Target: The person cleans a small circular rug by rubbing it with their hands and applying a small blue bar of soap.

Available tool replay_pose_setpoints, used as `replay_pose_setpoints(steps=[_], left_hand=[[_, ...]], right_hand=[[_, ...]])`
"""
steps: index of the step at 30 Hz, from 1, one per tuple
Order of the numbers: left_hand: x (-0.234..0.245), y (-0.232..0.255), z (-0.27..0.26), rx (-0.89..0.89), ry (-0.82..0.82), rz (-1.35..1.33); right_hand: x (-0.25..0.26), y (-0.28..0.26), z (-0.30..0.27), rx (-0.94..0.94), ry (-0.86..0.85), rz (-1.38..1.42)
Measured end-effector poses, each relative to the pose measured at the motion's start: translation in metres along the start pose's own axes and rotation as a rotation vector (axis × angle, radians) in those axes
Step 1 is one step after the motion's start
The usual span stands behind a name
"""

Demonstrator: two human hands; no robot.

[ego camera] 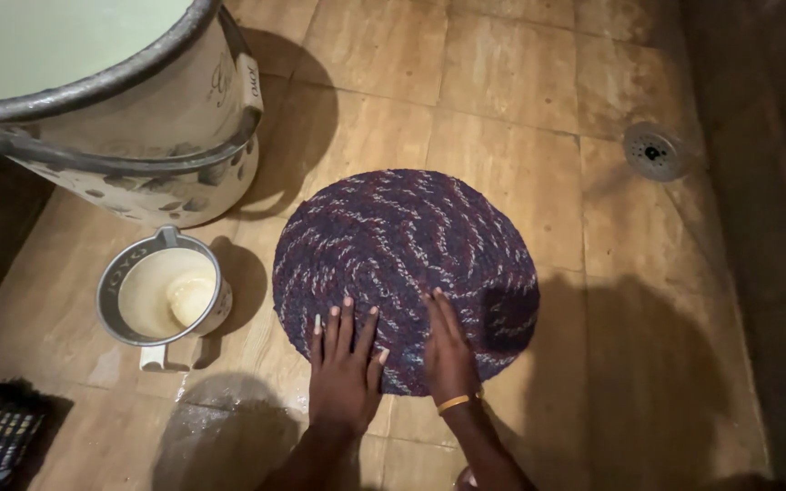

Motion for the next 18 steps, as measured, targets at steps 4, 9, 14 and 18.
replay_pose_setpoints(steps=[4,9,14,18], left_hand=[[-0.001,0.004,0.003,-0.013,0.051,0.016],[-0.001,0.001,0.018,-0.107,0.119,0.039],[-0.010,-0.007,0.050,-0.117,0.124,0.037],[-0.014,-0.011,0.053,-0.107,0.083,0.067]], right_hand=[[0.006,0.013,-0.004,-0.198,-0.029,0.041],[0.010,0.019,-0.014,-0.041,0.071,0.012],[0.002,0.005,-0.026,-0.026,0.046,-0.009],[-0.006,-0.009,-0.027,0.014,-0.020,0.027]])
Point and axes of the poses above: each hand's wrist, its own z-axis towards the middle knuckle, its own x-axis out of the back of the hand, y = z × x, the point moved 4 cm from there along z, towards the middle knuckle, and after that the axes turned 8 degrees about y, right-handed, at the moved point
